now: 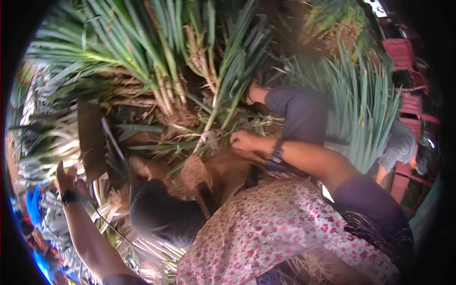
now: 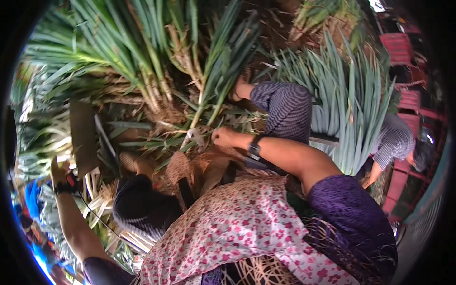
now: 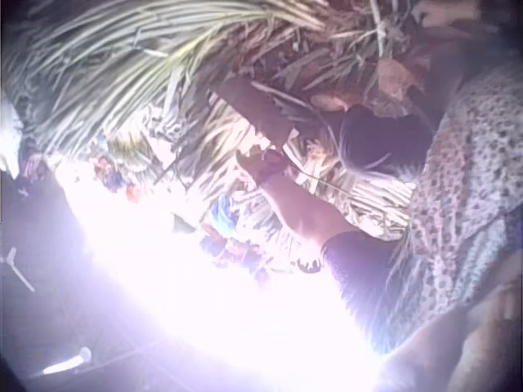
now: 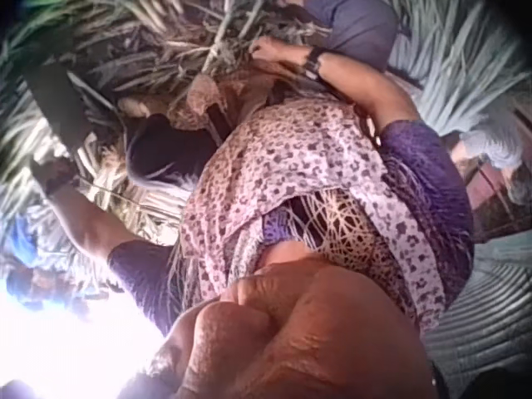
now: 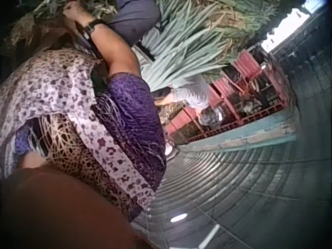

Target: The person unties a bundle of green onions and peels the outer layers from individual stalks by hand. They then place the cleaned green onions into a metal frame and discard the scraps onto the ground.

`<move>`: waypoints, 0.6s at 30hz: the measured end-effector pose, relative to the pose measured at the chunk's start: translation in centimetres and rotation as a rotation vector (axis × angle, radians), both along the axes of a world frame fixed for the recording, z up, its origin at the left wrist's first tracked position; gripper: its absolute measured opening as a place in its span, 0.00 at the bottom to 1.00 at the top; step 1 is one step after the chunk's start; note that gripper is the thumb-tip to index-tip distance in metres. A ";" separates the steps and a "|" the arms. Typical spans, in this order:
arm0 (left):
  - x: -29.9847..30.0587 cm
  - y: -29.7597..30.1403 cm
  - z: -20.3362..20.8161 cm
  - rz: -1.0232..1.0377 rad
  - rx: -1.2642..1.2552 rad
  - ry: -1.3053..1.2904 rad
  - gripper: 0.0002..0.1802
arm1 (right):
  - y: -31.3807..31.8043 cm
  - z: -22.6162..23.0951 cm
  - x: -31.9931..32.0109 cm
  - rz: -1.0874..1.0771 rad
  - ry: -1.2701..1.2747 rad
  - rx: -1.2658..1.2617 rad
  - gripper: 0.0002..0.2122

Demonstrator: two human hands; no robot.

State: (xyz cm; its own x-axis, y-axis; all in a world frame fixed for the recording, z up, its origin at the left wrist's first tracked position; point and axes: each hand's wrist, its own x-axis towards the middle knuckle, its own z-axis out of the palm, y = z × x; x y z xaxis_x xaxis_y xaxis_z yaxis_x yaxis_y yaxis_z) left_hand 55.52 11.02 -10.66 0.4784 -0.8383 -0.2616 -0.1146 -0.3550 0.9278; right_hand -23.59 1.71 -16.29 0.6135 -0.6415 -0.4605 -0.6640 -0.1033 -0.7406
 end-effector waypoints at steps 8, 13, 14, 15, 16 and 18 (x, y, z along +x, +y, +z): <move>-16.9 -7.4 4.5 0.303 -0.096 0.161 0.31 | -8.3 -7.0 -3.0 -1.020 0.253 0.474 0.12; -42.2 -14.5 15.6 0.187 0.019 0.042 0.25 | -7.1 -18.4 -11.8 -0.811 0.188 0.058 0.10; -43.6 -14.3 14.7 0.204 -0.174 0.482 0.23 | -6.5 -19.6 -11.5 -0.760 0.102 -0.104 0.12; -44.5 -13.3 12.5 0.232 -0.360 0.888 0.22 | -5.9 -19.8 -8.6 -0.735 0.075 -0.059 0.12; -45.2 -12.1 10.1 0.263 -0.281 0.902 0.21 | -5.7 -18.2 -5.3 -0.400 0.263 -0.131 0.14; -47.4 -12.2 6.8 0.297 -0.083 0.952 0.20 | -7.1 -14.2 -3.3 -0.081 0.500 -0.198 0.22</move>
State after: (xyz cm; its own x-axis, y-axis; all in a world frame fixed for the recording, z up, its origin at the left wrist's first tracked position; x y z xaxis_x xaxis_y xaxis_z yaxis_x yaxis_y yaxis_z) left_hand 8.13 -1.18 -3.85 0.2934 -0.7517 -0.5906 0.7718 -0.1782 0.6104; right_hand -26.92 -5.38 -30.48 0.2957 -0.7816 -0.5492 -0.9420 -0.1430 -0.3037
